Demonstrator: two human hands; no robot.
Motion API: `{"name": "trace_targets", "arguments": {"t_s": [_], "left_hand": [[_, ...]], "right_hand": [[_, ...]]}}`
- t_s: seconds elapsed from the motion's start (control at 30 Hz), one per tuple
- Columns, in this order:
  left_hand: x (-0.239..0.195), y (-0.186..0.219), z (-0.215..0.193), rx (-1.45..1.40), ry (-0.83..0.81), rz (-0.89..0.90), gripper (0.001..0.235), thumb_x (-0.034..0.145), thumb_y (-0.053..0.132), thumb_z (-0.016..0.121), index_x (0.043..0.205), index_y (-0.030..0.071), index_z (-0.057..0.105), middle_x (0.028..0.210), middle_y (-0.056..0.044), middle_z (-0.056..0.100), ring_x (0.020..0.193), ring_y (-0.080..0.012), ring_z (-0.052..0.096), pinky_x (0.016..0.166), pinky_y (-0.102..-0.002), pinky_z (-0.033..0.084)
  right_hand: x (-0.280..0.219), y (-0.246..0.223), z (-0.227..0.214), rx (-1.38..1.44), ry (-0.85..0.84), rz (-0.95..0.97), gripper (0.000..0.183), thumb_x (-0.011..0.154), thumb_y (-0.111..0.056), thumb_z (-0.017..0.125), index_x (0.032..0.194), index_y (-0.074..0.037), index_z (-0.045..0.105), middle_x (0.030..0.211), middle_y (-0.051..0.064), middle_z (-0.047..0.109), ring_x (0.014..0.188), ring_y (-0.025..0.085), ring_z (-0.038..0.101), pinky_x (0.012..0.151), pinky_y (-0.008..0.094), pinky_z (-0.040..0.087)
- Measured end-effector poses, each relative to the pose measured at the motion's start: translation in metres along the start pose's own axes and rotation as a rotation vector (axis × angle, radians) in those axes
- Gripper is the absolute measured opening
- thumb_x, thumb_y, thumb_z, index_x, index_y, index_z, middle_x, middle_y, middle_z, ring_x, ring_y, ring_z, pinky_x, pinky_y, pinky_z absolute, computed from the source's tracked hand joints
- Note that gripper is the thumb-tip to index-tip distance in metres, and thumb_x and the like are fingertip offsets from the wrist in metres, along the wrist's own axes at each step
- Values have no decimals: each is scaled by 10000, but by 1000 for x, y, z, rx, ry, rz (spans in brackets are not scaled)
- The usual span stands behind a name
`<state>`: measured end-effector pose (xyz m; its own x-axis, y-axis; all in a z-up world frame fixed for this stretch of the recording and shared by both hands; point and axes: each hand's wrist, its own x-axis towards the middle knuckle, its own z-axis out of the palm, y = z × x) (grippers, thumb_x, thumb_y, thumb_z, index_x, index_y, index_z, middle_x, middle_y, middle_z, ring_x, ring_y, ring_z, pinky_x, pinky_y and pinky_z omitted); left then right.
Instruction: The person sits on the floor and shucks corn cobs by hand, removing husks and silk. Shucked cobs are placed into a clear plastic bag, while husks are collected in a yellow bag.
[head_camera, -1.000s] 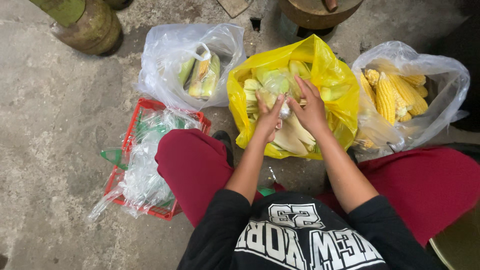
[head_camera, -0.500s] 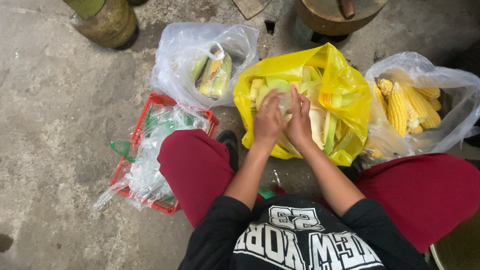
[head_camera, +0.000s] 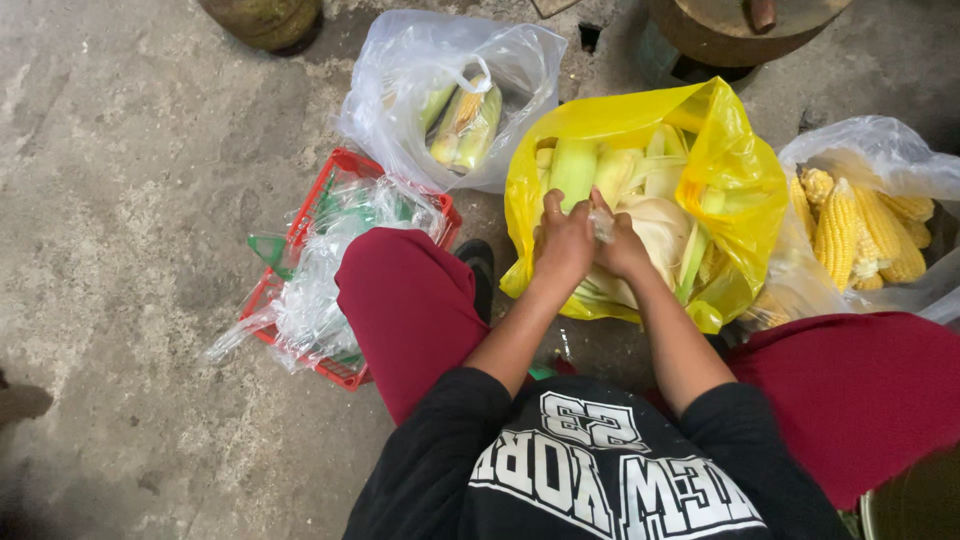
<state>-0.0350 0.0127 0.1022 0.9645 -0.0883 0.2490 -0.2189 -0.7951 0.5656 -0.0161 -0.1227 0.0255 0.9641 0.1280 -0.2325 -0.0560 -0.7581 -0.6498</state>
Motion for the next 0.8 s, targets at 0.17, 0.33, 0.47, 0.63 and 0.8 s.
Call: {"name": "trace_targets", "arguments": {"t_s": [0.17, 0.33, 0.47, 0.63, 0.8], "left_hand": [[13, 20, -50, -80, 210, 4, 107, 866, 136, 683, 942, 80, 732, 1044, -161, 598, 1015, -376, 556, 867, -508, 451], [47, -9, -107, -493, 435, 264, 106, 928, 12, 566, 986, 73, 632, 1020, -73, 607, 1043, -259, 582, 937, -379, 486], [64, -67, -145, -1521, 92, -156, 156, 959, -56, 512, 1006, 67, 595, 964, -35, 556, 850, -147, 539, 782, -298, 466], [55, -64, -121, -1732, -91, -283, 172, 977, -40, 477, 993, 104, 569, 912, -28, 569, 769, -143, 573, 680, -307, 492], [5, 40, -52, -1472, -274, -12, 172, 972, -48, 473, 1038, 68, 581, 969, 13, 536, 858, -65, 494, 743, -211, 427]], "right_hand": [[3, 56, -43, 694, -311, 246, 984, 814, -253, 786, 1649, -255, 264, 1247, 82, 631, 1029, 214, 652, 851, 407, 538], [-4, 66, -62, 858, -82, 279, 851, 889, -322, 749, 1622, -177, 341, 1235, 48, 662, 1008, 181, 655, 781, 387, 534], [-14, 46, -65, 867, -64, 395, 816, 887, -330, 760, 1601, -176, 396, 1160, 51, 676, 938, 208, 672, 758, 411, 544], [-22, 7, -37, 377, 10, 174, 923, 772, -295, 860, 1554, -144, 393, 1066, 107, 676, 877, 211, 655, 804, 396, 555], [-5, -19, 30, 325, 134, -426, 496, 981, -228, 730, 1399, -27, 553, 1250, 173, 633, 1135, 267, 600, 999, 392, 498]]}}
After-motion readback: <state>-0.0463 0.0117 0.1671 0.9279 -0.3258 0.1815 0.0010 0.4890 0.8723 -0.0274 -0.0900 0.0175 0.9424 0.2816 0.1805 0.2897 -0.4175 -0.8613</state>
